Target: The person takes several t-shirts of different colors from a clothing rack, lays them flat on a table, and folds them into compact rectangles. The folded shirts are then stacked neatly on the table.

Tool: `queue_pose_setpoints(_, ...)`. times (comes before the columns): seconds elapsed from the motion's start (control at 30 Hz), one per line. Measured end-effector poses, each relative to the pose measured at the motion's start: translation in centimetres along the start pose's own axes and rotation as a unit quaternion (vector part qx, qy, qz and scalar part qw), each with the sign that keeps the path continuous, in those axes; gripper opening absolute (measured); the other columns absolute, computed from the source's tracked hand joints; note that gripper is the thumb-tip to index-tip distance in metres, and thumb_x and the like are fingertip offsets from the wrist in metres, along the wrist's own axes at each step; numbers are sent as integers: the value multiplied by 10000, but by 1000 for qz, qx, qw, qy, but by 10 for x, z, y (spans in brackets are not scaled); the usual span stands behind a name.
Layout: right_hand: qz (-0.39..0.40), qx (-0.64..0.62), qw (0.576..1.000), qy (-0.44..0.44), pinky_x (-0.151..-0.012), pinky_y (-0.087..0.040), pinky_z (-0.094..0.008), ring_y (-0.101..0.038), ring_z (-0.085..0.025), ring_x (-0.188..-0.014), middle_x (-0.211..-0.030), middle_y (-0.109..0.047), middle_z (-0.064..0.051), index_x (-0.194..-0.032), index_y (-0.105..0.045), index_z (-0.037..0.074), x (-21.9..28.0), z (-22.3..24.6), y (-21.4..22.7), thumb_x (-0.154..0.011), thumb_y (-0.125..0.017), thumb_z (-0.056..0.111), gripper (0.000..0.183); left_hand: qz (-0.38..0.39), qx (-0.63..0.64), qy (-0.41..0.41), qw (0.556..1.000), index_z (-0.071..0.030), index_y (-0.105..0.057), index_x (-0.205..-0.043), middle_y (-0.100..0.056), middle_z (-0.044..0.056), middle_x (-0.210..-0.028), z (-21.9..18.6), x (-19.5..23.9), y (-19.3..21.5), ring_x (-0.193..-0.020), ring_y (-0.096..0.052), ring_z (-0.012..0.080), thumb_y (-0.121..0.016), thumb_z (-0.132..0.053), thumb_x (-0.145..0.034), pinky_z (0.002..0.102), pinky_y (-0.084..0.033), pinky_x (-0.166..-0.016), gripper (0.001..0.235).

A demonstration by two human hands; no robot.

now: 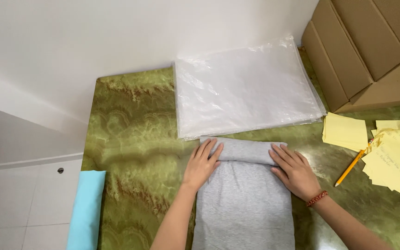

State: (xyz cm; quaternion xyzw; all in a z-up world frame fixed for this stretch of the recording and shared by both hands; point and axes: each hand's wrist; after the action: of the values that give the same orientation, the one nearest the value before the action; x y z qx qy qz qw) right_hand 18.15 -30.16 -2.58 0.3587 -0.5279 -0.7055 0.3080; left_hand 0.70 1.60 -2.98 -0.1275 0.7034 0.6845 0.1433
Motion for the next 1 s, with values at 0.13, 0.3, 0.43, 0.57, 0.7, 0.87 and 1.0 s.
queue_pose_setpoints(0.13, 10, -104, 992, -69, -1090, -496, -395, -570, -195, -1462, -1500, -682, 101, -1160, -810, 341, -25, -13, 22, -1024, -633, 408, 233, 52, 29, 12, 998, -241, -568, -1525, -534, 124, -1537, 7, 0, 5, -1492, -464, 302, -602, -321, -1046, 551, -403, -1164, 487)
queue_pose_setpoints(0.3, 226, -209, 928, -212, -1145, -501, -487, -616, -327, -1391, -1338, -765, -87, -1567, -529, 205, -64, -37, 31, -797, -925, 407, 889, 242, 126, 131, 953, -279, -424, -1573, -479, 126, -1566, 15, -41, 22, -1569, -355, 328, -648, -318, -1042, 643, -213, -1273, 577)
queue_pose_setpoints(0.43, 247, -128, 949, -149, -1120, -537, -470, -670, -340, -1313, -1254, -794, -103, -1307, -769, 173, -71, -34, 26, -746, -909, 471, 650, 259, 99, 122, 953, -232, -269, -1654, -542, 113, -1428, 22, -41, 7, -1483, -448, 325, -772, -363, -948, 669, -221, -1263, 876)
queue_pose_setpoints(0.57, 144, -54, 985, -80, -1100, -542, -365, -660, -220, -1306, -1220, -739, 20, -1143, -767, 201, -46, -30, 13, -821, -855, 383, 380, 170, 28, 81, 982, -162, -522, -1482, -475, 75, -1166, 8, -22, 9, -1207, -516, 293, -870, -314, -819, 549, -386, -1184, 764)
queue_pose_setpoints(0.7, 16, -45, 999, -18, -1099, -562, -427, -675, -267, -1301, -1266, -753, -54, -1267, -699, 150, 3, 13, 32, -935, -714, 136, 332, 47, -33, 20, 998, -222, -528, -1509, -489, 65, -1065, -5, 25, 1, -1064, -548, 264, -660, -191, -960, 466, -461, -1087, 565)
queue_pose_setpoints(0.87, -38, -84, 993, 70, -1201, -469, -408, -503, -226, -1517, -1622, -545, 55, -1484, -578, 219, 68, -3, 6, -914, -544, -88, 648, -10, -7, -36, 999, -186, -508, -1534, -525, 138, -1240, -26, 62, 47, -1142, -523, 342, -737, 4, -844, 544, -458, -1063, 751)
queue_pose_setpoints(1.0, -40, -199, 979, 3, -1146, -510, -435, -662, -276, -1296, -1410, -740, 51, -1158, -796, 141, 69, -10, 12, -831, -594, 6, 407, 22, 110, 15, 994, -190, -704, -1254, -507, 221, -1478, -37, 52, 68, -1484, -381, 469, -703, -302, -1017, 694, -355, -1199, 262)
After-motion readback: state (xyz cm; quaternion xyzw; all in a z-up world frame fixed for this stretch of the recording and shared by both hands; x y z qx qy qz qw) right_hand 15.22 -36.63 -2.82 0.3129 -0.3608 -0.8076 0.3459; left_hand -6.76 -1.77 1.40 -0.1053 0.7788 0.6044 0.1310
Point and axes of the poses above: each hand's wrist, its own x-axis away from the middle knuckle, its own y-axis out of the back of the hand, z = x × y
